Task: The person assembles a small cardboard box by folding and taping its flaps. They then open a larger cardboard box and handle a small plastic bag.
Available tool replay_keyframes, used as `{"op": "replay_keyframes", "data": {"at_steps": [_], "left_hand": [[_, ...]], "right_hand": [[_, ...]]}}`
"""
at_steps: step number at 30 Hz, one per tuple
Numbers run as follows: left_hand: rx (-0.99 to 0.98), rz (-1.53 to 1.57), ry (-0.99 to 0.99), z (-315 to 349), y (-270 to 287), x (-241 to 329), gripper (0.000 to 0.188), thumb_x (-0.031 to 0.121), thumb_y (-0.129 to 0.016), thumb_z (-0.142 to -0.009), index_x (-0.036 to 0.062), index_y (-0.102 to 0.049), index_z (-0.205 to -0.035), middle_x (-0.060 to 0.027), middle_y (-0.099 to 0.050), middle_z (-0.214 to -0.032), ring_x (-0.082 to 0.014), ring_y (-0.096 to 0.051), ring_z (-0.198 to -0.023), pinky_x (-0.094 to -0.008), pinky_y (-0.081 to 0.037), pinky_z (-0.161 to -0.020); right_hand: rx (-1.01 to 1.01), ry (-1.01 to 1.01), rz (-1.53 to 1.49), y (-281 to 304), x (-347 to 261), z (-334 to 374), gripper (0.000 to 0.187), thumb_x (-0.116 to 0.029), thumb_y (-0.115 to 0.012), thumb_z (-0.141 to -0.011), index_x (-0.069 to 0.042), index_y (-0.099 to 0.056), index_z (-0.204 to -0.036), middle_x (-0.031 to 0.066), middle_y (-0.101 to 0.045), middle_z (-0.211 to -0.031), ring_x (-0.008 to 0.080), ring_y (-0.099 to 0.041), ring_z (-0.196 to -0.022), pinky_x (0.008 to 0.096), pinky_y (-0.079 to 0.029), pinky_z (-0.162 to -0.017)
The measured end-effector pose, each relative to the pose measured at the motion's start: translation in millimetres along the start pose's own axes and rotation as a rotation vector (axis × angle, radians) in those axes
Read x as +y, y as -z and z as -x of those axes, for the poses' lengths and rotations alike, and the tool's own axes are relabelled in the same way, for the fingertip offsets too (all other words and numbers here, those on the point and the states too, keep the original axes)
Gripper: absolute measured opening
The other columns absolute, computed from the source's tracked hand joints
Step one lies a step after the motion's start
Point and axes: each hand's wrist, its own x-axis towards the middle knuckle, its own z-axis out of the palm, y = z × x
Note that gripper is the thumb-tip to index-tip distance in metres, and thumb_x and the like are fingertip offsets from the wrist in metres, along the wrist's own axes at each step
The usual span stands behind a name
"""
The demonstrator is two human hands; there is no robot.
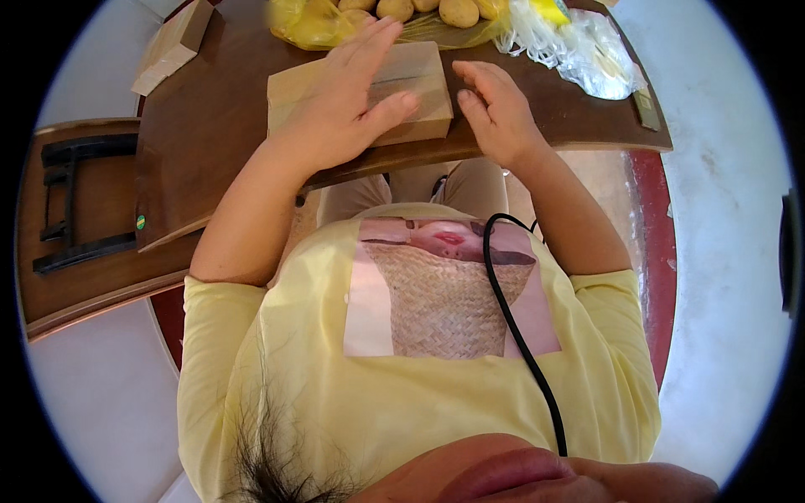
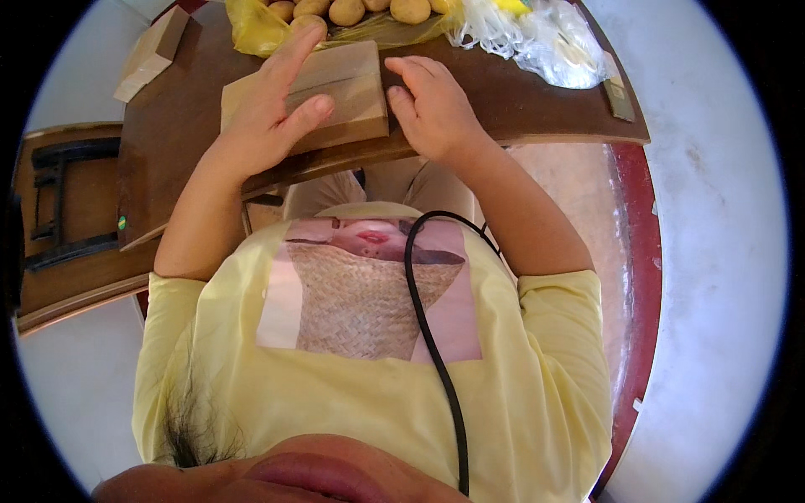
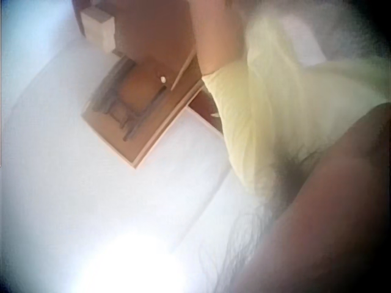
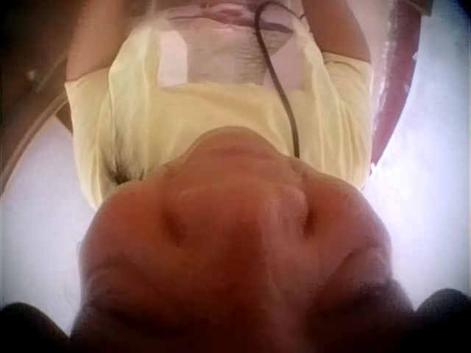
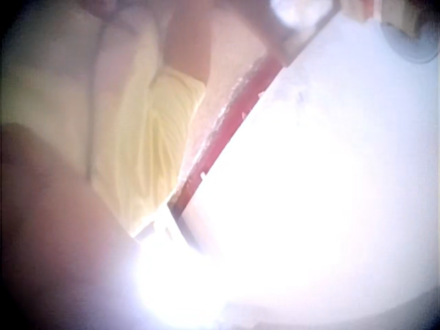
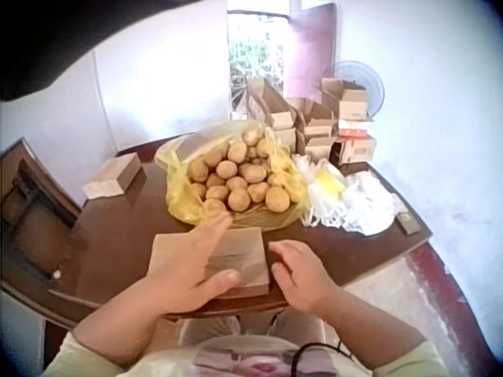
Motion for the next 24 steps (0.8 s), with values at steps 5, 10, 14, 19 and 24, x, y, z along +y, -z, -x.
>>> {"op": "replay_keyframes", "data": {"at_steps": [5,10,14,19,24], "left_hand": [[-0.117,-0.167,0.012,20.9,-1.1,0.8,0.092,0.036,-0.078,-0.074,-0.0007,-0.031,-0.144,-0.0228,-0.034,-0.148,-0.0379,-0.028,-0.141,-0.0439,-0.025,-0.115],[-0.196,-0.266,0.002,20.1,-16.7,9.6,0.091,0.033,-0.079,-0.072,0.0004,-0.033,-0.144,-0.0198,-0.033,-0.150,-0.0357,-0.029,-0.141,-0.0432,-0.026,-0.116],[-0.225,-0.274,0.017,23.8,-14.2,4.3,0.088,0.032,-0.077,-0.074,0.0011,-0.033,-0.144,-0.0180,-0.033,-0.150,-0.0338,-0.029,-0.141,-0.0421,-0.025,-0.116],[-0.239,-0.302,0.153,39.8,9.8,-4.3,0.086,0.035,-0.077,-0.074,0.0041,-0.036,-0.144,-0.0183,-0.033,-0.150,-0.0354,-0.031,-0.139,-0.0438,-0.026,-0.115],[-0.150,-0.388,0.217,60.3,25.6,-25.0,0.087,0.042,-0.076,-0.073,0.0046,-0.039,-0.142,-0.0190,-0.034,-0.150,-0.0367,-0.031,-0.139,-0.0476,-0.025,-0.114]], "right_hand": [[-0.091,0.326,0.320,-9.7,-12.9,-12.6,0.075,-0.048,-0.059,-0.088,0.006,-0.041,-0.136,0.0241,-0.038,-0.145,0.0403,-0.031,-0.138,0.0456,-0.027,-0.113],[-0.236,0.312,0.361,-18.9,-14.4,-19.5,0.079,-0.052,-0.059,-0.087,0.007,-0.042,-0.136,0.0239,-0.037,-0.146,0.0389,-0.028,-0.140,0.0450,-0.024,-0.115],[-0.238,0.310,0.367,-20.2,-17.9,-20.5,0.076,-0.051,-0.059,-0.087,0.008,-0.045,-0.133,0.0256,-0.039,-0.143,0.0399,-0.031,-0.138,0.0449,-0.027,-0.114],[-0.213,0.326,0.350,-19.8,-19.0,-20.9,0.073,-0.050,-0.060,-0.087,0.009,-0.049,-0.129,0.0276,-0.042,-0.140,0.0415,-0.035,-0.135,0.0457,-0.030,-0.112],[-0.208,0.317,0.327,-19.8,-22.0,-21.5,0.071,-0.045,-0.065,-0.084,0.009,-0.049,-0.128,0.0269,-0.043,-0.139,0.0412,-0.035,-0.135,0.0462,-0.030,-0.112]]}}
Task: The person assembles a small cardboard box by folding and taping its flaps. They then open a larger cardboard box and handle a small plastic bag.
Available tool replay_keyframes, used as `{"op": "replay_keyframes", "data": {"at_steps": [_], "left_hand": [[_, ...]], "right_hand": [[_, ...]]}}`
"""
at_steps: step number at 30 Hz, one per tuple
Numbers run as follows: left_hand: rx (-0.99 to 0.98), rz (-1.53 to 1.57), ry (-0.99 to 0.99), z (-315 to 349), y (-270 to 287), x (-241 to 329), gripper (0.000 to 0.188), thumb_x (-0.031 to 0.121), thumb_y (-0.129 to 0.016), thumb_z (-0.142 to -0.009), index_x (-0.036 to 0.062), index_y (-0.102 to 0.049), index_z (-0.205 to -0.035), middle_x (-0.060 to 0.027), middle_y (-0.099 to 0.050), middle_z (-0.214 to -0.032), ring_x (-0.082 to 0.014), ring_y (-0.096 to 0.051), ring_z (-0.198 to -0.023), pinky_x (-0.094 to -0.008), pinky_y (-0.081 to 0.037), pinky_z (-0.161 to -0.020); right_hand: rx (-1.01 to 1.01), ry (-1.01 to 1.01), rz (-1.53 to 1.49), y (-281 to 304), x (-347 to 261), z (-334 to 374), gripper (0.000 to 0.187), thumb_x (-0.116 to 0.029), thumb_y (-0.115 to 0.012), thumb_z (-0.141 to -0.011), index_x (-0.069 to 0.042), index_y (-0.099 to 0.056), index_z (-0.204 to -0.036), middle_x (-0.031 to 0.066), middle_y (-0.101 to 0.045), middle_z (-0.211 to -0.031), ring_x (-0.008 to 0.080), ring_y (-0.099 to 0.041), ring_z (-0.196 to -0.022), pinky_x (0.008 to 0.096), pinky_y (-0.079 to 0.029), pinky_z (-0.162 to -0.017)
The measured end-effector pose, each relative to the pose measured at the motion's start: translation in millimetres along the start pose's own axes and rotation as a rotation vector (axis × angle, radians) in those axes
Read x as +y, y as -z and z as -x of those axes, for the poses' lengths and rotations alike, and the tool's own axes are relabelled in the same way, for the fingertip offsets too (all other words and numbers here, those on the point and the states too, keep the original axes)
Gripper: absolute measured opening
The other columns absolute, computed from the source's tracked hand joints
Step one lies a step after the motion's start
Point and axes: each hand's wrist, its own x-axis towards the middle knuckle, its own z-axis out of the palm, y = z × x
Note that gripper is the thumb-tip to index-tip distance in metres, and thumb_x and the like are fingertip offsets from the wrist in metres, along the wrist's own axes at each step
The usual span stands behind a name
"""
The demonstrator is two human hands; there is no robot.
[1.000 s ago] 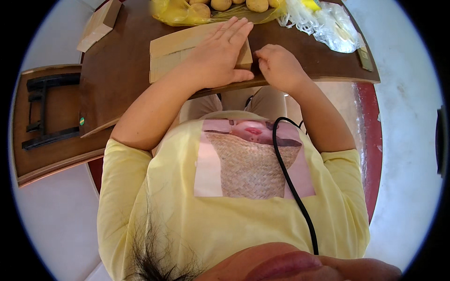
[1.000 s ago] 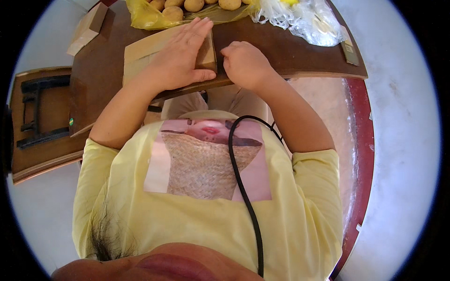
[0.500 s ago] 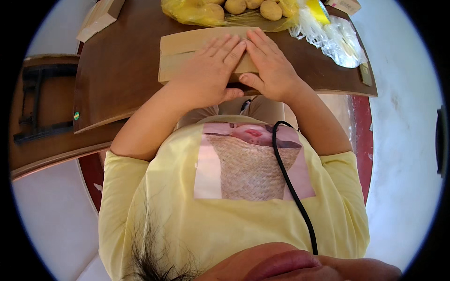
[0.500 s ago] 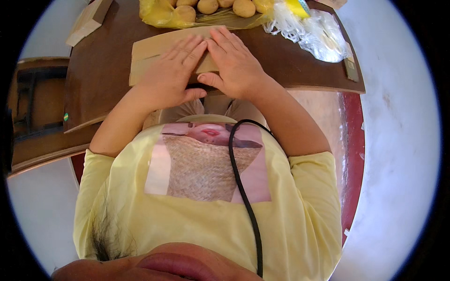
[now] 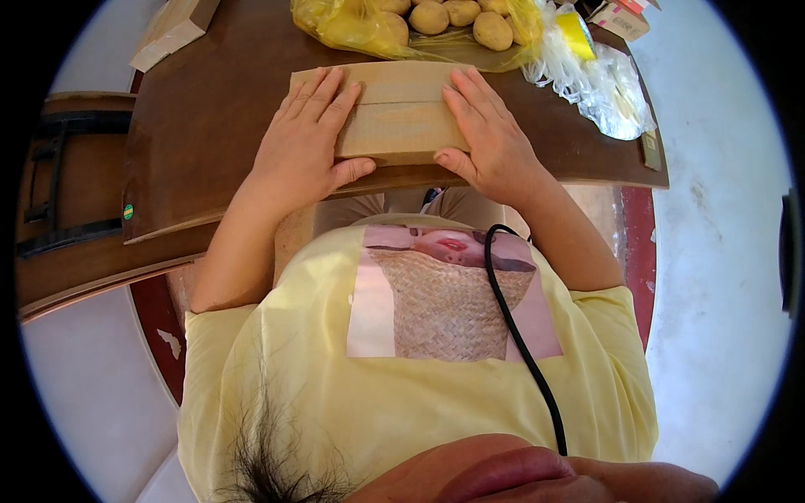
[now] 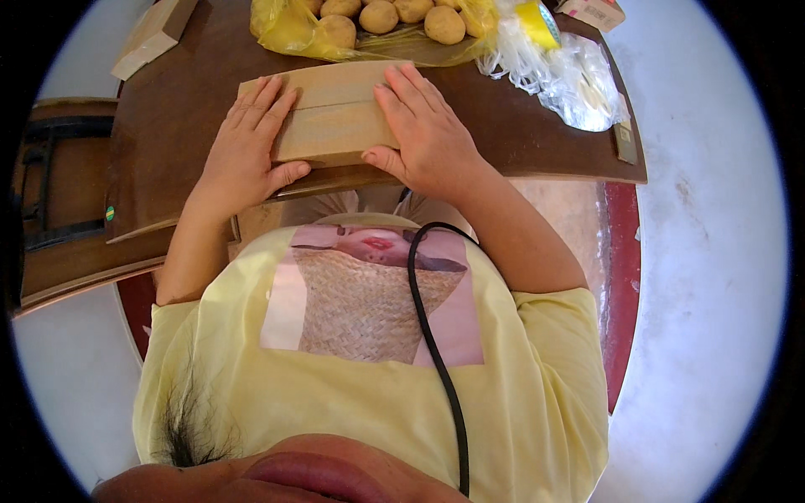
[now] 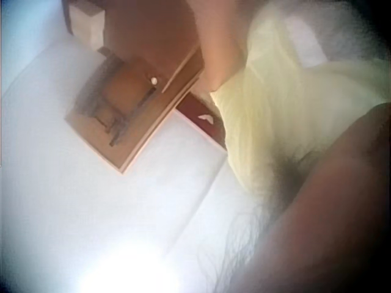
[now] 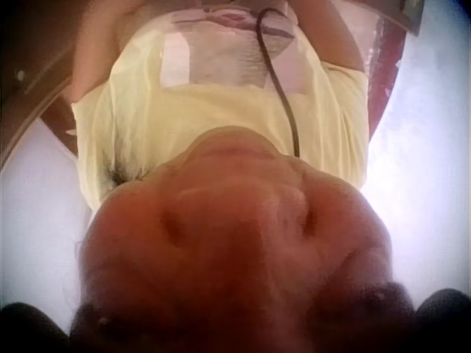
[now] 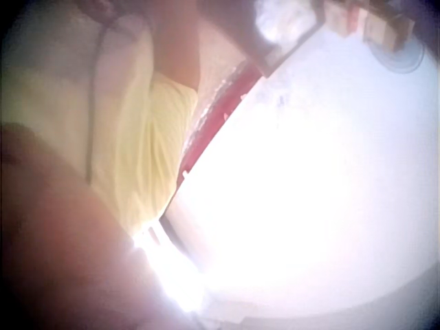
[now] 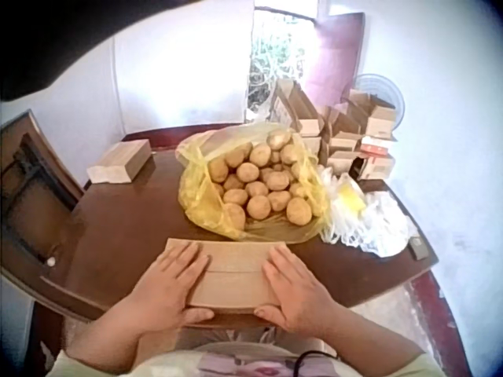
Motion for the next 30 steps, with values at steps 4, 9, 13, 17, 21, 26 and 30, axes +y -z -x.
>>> {"op": "replay_keyframes", "data": {"at_steps": [4,9,13,17,21,26,30], "left_hand": [[0.050,0.031,-0.010,0.3,-3.4,-2.2,0.089,0.044,-0.076,-0.072,0.0042,-0.039,-0.142,-0.0181,-0.036,-0.149,-0.0362,-0.031,-0.139,-0.0486,-0.023,-0.115],[0.075,0.051,-0.012,0.7,-5.0,-3.4,0.089,0.043,-0.077,-0.070,0.0031,-0.041,-0.141,-0.0174,-0.038,-0.148,-0.0356,-0.031,-0.140,-0.0482,-0.023,-0.116],[0.087,0.063,-0.014,0.8,-5.7,-3.7,0.089,0.041,-0.079,-0.069,0.0021,-0.042,-0.140,-0.0170,-0.039,-0.147,-0.0354,-0.031,-0.139,-0.0479,-0.023,-0.116],[0.084,0.083,-0.008,0.8,-5.2,-4.3,0.088,0.040,-0.079,-0.068,0.0018,-0.043,-0.139,-0.0172,-0.040,-0.146,-0.0355,-0.032,-0.139,-0.0477,-0.024,-0.115],[0.096,0.089,-0.002,1.5,-4.1,-3.0,0.087,0.039,-0.080,-0.068,0.0016,-0.044,-0.138,-0.0172,-0.041,-0.146,-0.0355,-0.033,-0.139,-0.0477,-0.024,-0.115],[0.097,0.079,0.000,1.3,-3.7,-2.6,0.088,0.038,-0.080,-0.067,0.0022,-0.044,-0.138,-0.0169,-0.041,-0.146,-0.0351,-0.033,-0.139,-0.0482,-0.024,-0.115],[0.100,0.080,0.000,2.4,-4.5,-2.9,0.088,0.038,-0.081,-0.067,0.0025,-0.044,-0.138,-0.0170,-0.041,-0.146,-0.0350,-0.033,-0.139,-0.0485,-0.024,-0.115]], "right_hand": [[0.011,-0.010,-0.003,-1.3,-0.7,0.3,0.070,-0.041,-0.068,-0.082,0.008,-0.049,-0.128,0.0258,-0.043,-0.139,0.0407,-0.035,-0.136,0.0461,-0.030,-0.112],[0.004,-0.029,-0.001,-1.2,-2.5,0.5,0.070,-0.041,-0.068,-0.083,0.008,-0.049,-0.128,0.0252,-0.043,-0.140,0.0406,-0.034,-0.136,0.0461,-0.030,-0.112],[0.013,-0.027,0.003,-2.3,-1.7,1.0,0.070,-0.042,-0.068,-0.083,0.008,-0.049,-0.128,0.0249,-0.043,-0.140,0.0404,-0.034,-0.136,0.0464,-0.030,-0.112],[0.007,-0.040,-0.009,-1.4,-2.9,0.8,0.069,-0.043,-0.067,-0.084,0.007,-0.049,-0.129,0.0246,-0.043,-0.140,0.0402,-0.034,-0.136,0.0468,-0.030,-0.112],[0.009,-0.034,-0.009,-2.5,-2.2,1.0,0.070,-0.043,-0.066,-0.084,0.007,-0.049,-0.129,0.0245,-0.043,-0.140,0.0401,-0.034,-0.136,0.0470,-0.029,-0.112],[0.001,-0.037,-0.007,-0.4,-3.9,0.2,0.070,-0.043,-0.066,-0.084,0.007,-0.048,-0.130,0.0245,-0.042,-0.141,0.0399,-0.034,-0.137,0.0473,-0.028,-0.113],[-0.021,-0.030,0.013,1.3,-4.1,-0.4,0.070,-0.042,-0.066,-0.084,0.007,-0.048,-0.130,0.0245,-0.042,-0.141,0.0398,-0.033,-0.137,0.0473,-0.028,-0.113]]}}
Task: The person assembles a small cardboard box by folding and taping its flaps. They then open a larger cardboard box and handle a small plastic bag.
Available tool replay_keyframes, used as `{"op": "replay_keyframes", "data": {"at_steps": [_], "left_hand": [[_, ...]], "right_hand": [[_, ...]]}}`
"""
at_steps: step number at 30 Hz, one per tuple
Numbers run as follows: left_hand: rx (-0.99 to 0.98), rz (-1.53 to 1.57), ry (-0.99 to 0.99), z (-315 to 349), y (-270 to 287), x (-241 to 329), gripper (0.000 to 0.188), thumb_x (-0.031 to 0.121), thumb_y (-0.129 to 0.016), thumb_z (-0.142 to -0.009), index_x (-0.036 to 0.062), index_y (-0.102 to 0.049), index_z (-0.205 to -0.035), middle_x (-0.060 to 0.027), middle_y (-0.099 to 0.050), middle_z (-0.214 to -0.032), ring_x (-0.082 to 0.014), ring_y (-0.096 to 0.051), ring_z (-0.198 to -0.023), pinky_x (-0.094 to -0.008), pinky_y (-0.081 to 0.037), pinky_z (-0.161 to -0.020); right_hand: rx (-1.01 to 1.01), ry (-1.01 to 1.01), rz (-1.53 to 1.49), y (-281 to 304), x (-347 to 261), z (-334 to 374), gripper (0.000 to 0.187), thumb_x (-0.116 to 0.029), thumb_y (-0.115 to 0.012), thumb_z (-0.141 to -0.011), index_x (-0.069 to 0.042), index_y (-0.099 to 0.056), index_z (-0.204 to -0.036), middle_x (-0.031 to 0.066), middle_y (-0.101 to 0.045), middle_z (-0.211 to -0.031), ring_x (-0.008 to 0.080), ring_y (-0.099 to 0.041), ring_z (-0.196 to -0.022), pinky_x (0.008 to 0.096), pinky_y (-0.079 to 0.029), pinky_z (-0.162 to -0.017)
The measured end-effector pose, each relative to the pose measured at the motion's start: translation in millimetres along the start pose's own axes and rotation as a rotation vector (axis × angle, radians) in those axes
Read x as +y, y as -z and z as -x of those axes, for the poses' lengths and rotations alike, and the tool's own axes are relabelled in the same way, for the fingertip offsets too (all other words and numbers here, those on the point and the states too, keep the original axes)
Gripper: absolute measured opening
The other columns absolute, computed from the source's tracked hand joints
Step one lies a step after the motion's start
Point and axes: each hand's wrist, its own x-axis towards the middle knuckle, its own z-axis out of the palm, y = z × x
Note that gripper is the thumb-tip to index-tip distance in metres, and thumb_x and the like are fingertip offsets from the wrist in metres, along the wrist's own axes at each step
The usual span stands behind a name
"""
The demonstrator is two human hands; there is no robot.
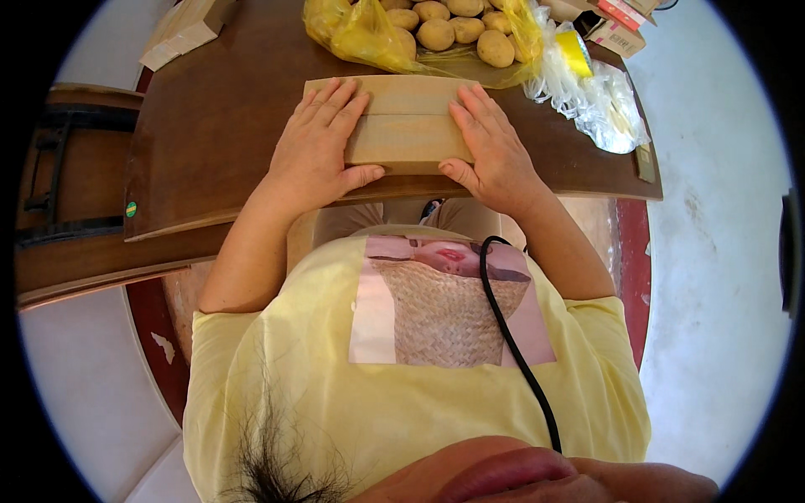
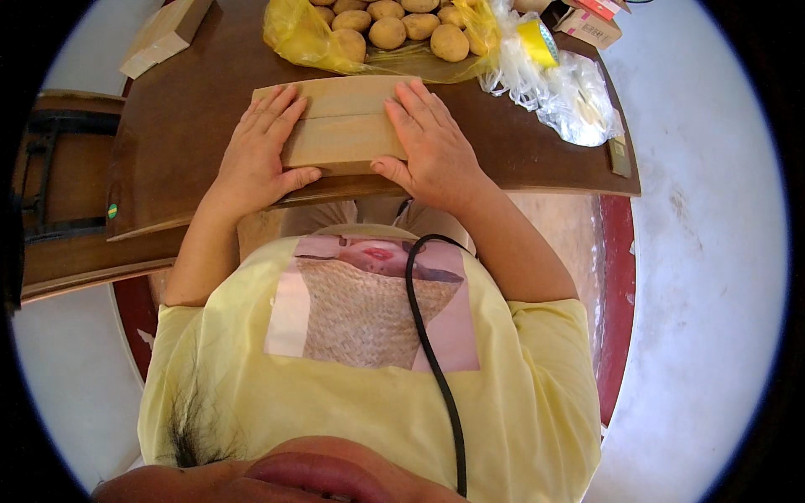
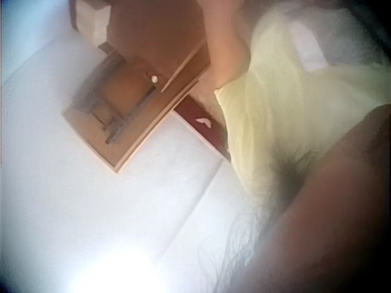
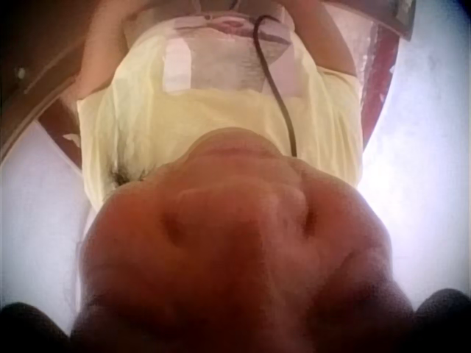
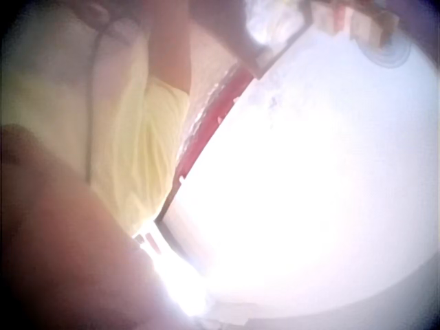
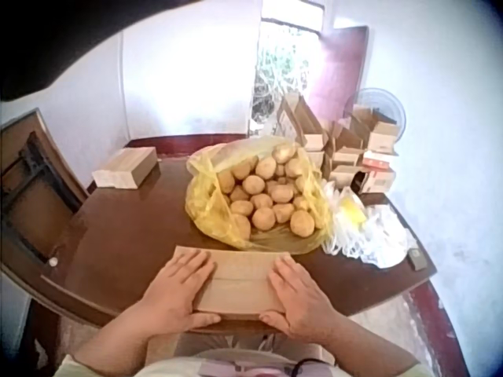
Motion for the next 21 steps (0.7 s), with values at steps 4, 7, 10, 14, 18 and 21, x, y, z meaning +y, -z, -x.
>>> {"op": "replay_keyframes", "data": {"at_steps": [4,7,10,14,18,21], "left_hand": [[0.013,-0.006,-0.007,1.6,-1.2,-1.5,0.087,0.037,-0.080,-0.068,0.0020,-0.043,-0.138,-0.0174,-0.040,-0.146,-0.0354,-0.031,-0.139,-0.0487,-0.024,-0.115],[-0.005,-0.027,0.028,3.8,1.5,1.2,0.083,0.039,-0.077,-0.073,0.0011,-0.042,-0.139,-0.0186,-0.038,-0.147,-0.0361,-0.030,-0.140,-0.0481,-0.023,-0.116],[0.025,0.108,0.043,12.4,2.8,-15.1,0.078,0.042,-0.069,-0.081,0.0003,-0.041,-0.140,-0.0201,-0.036,-0.149,-0.0369,-0.028,-0.141,-0.0470,-0.021,-0.116],[0.043,0.164,0.015,16.3,10.9,-36.0,0.072,0.043,-0.061,-0.088,-0.0003,-0.039,-0.141,-0.0216,-0.033,-0.150,-0.0376,-0.027,-0.142,-0.0457,-0.019,-0.116],[-0.026,0.117,-0.129,-2.3,20.9,-11.3,0.070,0.043,-0.062,-0.087,0.0015,-0.042,-0.140,-0.0205,-0.036,-0.149,-0.0378,-0.028,-0.141,-0.0465,-0.021,-0.116],[-0.076,0.076,-0.198,-7.5,6.9,-1.9,0.067,0.043,-0.061,-0.087,0.0046,-0.044,-0.139,-0.0173,-0.037,-0.149,-0.0357,-0.030,-0.140,-0.0460,-0.024,-0.115]], "right_hand": [[-0.012,0.017,0.001,2.2,1.1,-0.4,0.069,-0.042,-0.066,-0.084,0.006,-0.048,-0.130,0.0237,-0.041,-0.142,0.0392,-0.033,-0.137,0.0469,-0.027,-0.114],[-0.052,-0.007,0.031,3.5,0.7,-0.2,0.069,-0.044,-0.064,-0.085,0.005,-0.048,-0.131,0.0221,-0.040,-0.143,0.0375,-0.031,-0.138,0.0465,-0.025,-0.115],[-0.110,-0.045,0.033,8.3,-0.9,-3.1,0.071,-0.047,-0.061,-0.086,0.004,-0.046,-0.133,0.0203,-0.039,-0.145,0.0352,-0.029,-0.140,0.0458,-0.022,-0.116],[-0.177,0.005,0.103,25.1,-1.0,-16.0,0.074,-0.052,-0.057,-0.088,0.003,-0.045,-0.135,0.0198,-0.039,-0.145,0.0336,-0.028,-0.141,0.0454,-0.020,-0.117],[-0.144,0.102,0.138,30.1,-11.8,-31.8,0.075,-0.055,-0.056,-0.087,0.002,-0.045,-0.135,0.0196,-0.040,-0.145,0.0332,-0.029,-0.141,0.0453,-0.020,-0.117],[-0.228,0.133,0.125,17.1,-10.1,-34.3,0.075,-0.055,-0.057,-0.086,0.001,-0.045,-0.136,0.0187,-0.040,-0.146,0.0333,-0.029,-0.141,0.0449,-0.020,-0.117]]}}
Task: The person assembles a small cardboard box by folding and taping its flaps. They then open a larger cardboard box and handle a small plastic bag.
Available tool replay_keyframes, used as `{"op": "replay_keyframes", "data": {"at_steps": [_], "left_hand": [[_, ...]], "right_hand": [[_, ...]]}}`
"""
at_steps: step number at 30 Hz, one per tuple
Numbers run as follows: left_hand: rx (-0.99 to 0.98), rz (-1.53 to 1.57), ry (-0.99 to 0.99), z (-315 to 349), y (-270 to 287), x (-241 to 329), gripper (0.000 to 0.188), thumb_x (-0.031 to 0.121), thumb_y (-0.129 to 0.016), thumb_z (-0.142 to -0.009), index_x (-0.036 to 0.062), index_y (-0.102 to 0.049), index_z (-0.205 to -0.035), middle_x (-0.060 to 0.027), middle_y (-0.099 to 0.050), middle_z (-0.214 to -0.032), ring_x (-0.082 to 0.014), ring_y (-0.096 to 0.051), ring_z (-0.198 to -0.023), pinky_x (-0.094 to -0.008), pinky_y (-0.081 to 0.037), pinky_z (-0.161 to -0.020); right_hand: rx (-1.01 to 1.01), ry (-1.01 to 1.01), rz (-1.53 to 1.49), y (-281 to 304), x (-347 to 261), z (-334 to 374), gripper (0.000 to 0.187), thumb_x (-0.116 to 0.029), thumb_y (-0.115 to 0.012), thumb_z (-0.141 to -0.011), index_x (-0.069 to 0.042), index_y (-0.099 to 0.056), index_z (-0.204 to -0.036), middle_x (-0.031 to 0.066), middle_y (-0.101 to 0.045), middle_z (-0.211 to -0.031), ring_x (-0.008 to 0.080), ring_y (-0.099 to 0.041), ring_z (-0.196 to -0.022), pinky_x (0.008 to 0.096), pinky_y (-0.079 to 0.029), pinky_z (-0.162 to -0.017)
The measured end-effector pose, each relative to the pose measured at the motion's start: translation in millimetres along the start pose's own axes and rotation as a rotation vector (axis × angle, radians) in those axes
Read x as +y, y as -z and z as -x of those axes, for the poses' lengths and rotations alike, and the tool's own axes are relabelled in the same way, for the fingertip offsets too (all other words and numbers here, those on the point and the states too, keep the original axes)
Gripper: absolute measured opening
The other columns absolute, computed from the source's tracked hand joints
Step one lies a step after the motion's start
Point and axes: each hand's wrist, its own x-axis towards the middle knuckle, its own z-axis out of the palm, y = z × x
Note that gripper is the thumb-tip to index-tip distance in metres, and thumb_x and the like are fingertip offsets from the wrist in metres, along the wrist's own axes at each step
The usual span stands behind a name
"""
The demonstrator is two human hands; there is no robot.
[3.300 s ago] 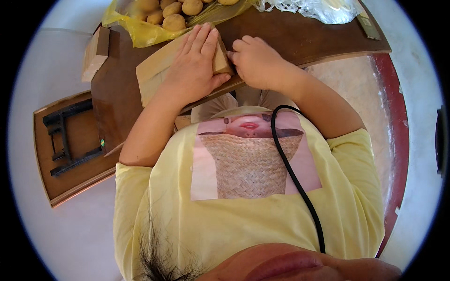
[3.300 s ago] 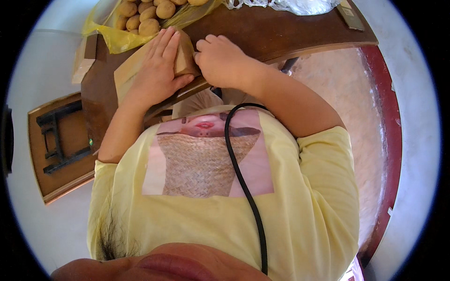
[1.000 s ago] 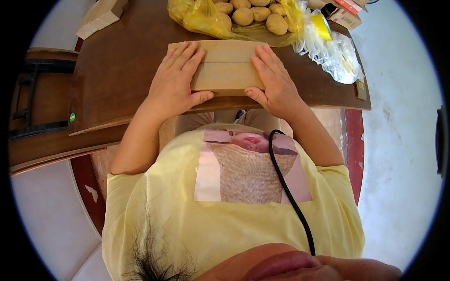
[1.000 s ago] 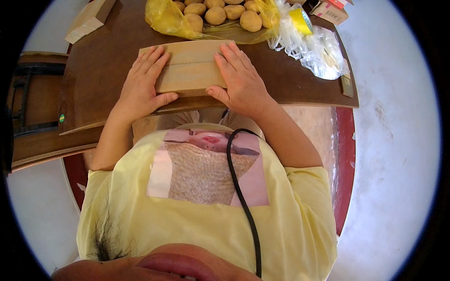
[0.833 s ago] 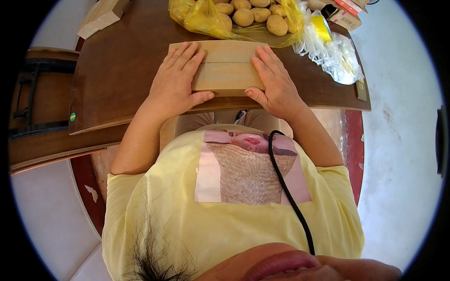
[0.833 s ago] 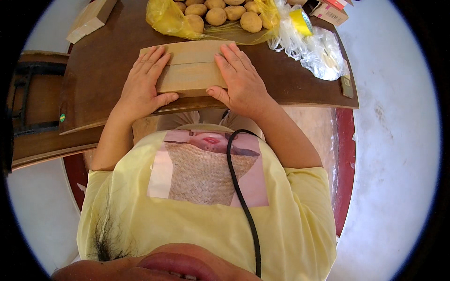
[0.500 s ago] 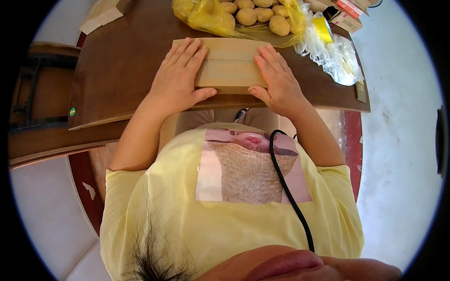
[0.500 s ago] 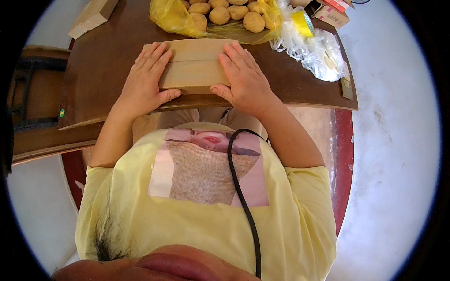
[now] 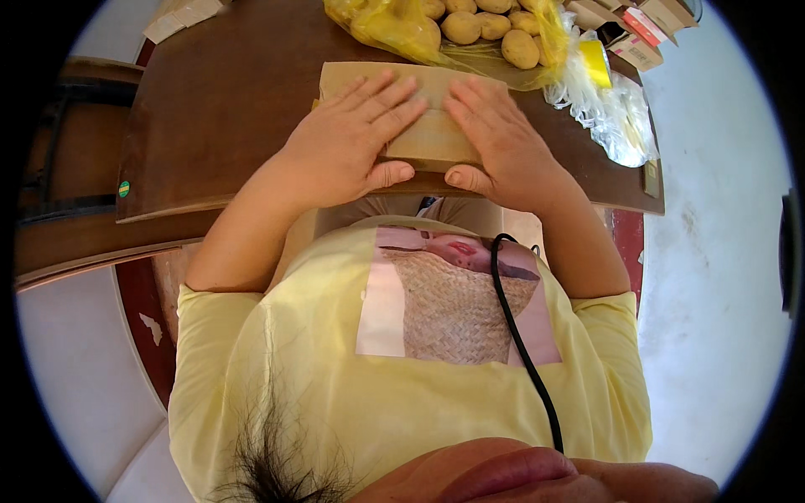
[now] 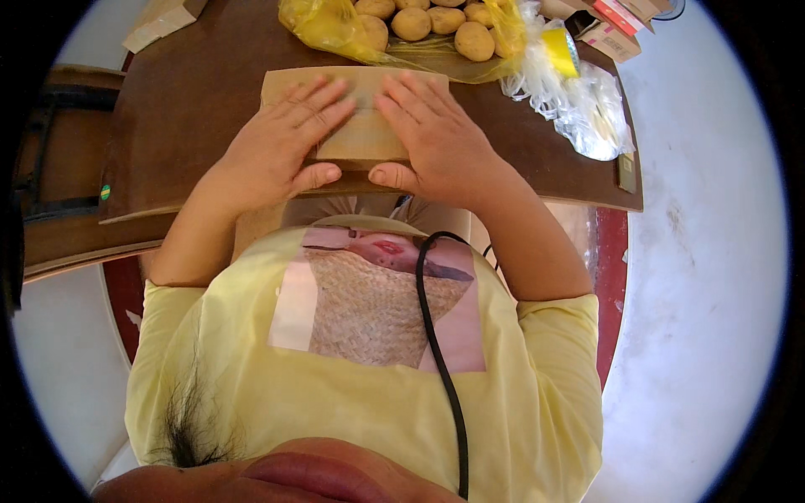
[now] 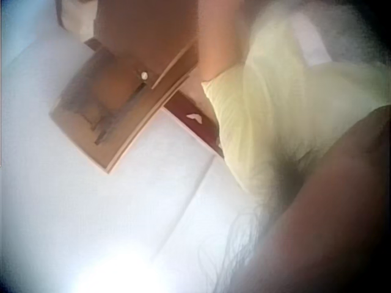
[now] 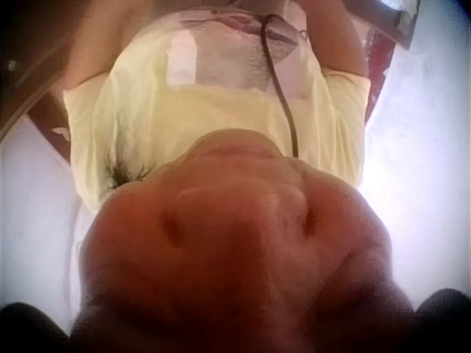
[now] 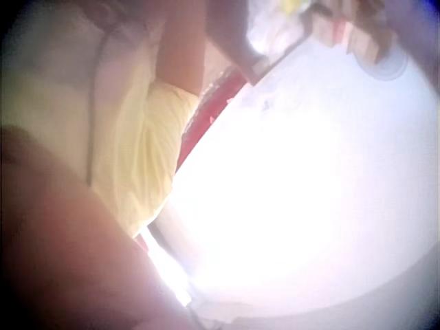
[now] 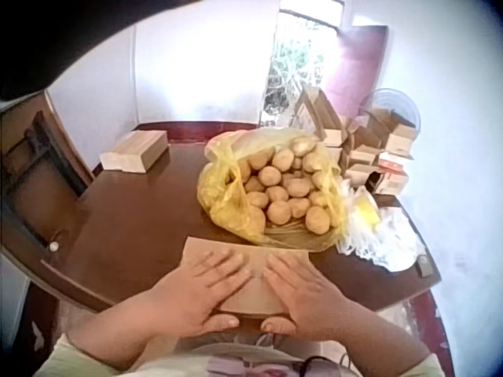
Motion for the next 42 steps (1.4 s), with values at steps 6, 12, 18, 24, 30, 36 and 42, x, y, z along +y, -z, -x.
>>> {"op": "replay_keyframes", "data": {"at_steps": [6,12,18,24,30,36,42], "left_hand": [[-0.049,-0.110,0.020,3.4,-4.7,2.5,0.063,0.041,-0.060,-0.087,0.0097,-0.045,-0.140,-0.0107,-0.041,-0.148,-0.0310,-0.035,-0.138,-0.0439,-0.028,-0.114],[0.022,-0.067,0.026,23.8,-4.0,-13.5,0.055,0.043,-0.052,-0.093,0.0087,-0.050,-0.136,-0.0129,-0.045,-0.145,-0.0344,-0.038,-0.136,-0.0439,-0.027,-0.114],[0.256,0.105,0.157,52.4,-19.1,-31.9,0.055,0.040,-0.047,-0.097,0.0024,-0.047,-0.137,-0.0185,-0.043,-0.144,-0.0373,-0.038,-0.136,-0.0462,-0.027,-0.113],[0.589,0.501,0.322,57.6,-47.1,-16.9,0.073,0.037,-0.049,-0.097,-0.0060,-0.018,-0.148,-0.0236,-0.023,-0.154,-0.0354,-0.027,-0.142,-0.0449,-0.021,-0.115],[1.004,1.018,0.479,63.5,-44.0,-33.1,0.059,0.029,-0.042,-0.100,-0.0009,-0.023,-0.147,-0.0167,-0.029,-0.151,-0.0313,-0.031,-0.139,-0.0425,-0.024,-0.114],[0.783,1.558,1.078,72.9,-17.4,-41.3,0.060,0.041,-0.046,-0.099,-0.0040,-0.039,-0.137,-0.0162,-0.052,-0.128,-0.0262,-0.053,-0.113,-0.0378,-0.041,-0.100],[0.478,1.638,1.091,61.7,-2.9,-49.0,0.069,0.048,-0.051,-0.095,-0.0064,-0.039,-0.136,-0.0177,-0.054,-0.123,-0.0252,-0.053,-0.110,-0.0362,-0.042,-0.098]], "right_hand": [[-0.006,-0.010,-0.012,-12.7,3.7,1.3,0.074,-0.054,-0.057,-0.086,0.000,-0.046,-0.135,0.0168,-0.040,-0.146,0.0330,-0.029,-0.141,0.0438,-0.021,-0.117],[-0.017,-0.029,-0.034,-12.0,3.9,1.2,0.070,-0.052,-0.057,-0.087,-0.001,-0.047,-0.135,0.0162,-0.039,-0.147,0.0324,-0.029,-0.141,0.0440,-0.021,-0.117],[-0.021,-0.037,-0.066,-9.7,3.6,-0.3,0.068,-0.050,-0.056,-0.088,-0.001,-0.047,-0.135,0.0169,-0.039,-0.147,0.0327,-0.029,-0.141,0.0444,-0.020,-0.117],[-0.018,-0.025,-0.071,-10.8,2.8,-2.1,0.068,-0.048,-0.057,-0.087,-0.002,-0.047,-0.135,0.0177,-0.039,-0.146,0.0333,-0.029,-0.141,0.0451,-0.019,-0.117],[-0.031,-0.013,-0.070,-10.3,1.4,-2.8,0.066,-0.046,-0.056,-0.088,-0.001,-0.046,-0.135,0.0178,-0.037,-0.148,0.0336,-0.028,-0.141,0.0462,-0.018,-0.118],[-0.045,-0.007,-0.049,-8.9,0.1,-4.3,0.066,-0.045,-0.055,-0.089,0.000,-0.045,-0.136,0.0177,-0.036,-0.149,0.0341,-0.028,-0.141,0.0467,-0.018,-0.117],[-0.041,-0.012,-0.045,-8.5,-1.5,-6.0,0.066,-0.045,-0.055,-0.089,0.000,-0.045,-0.136,0.0178,-0.036,-0.149,0.0343,-0.028,-0.141,0.0473,-0.018,-0.117]]}}
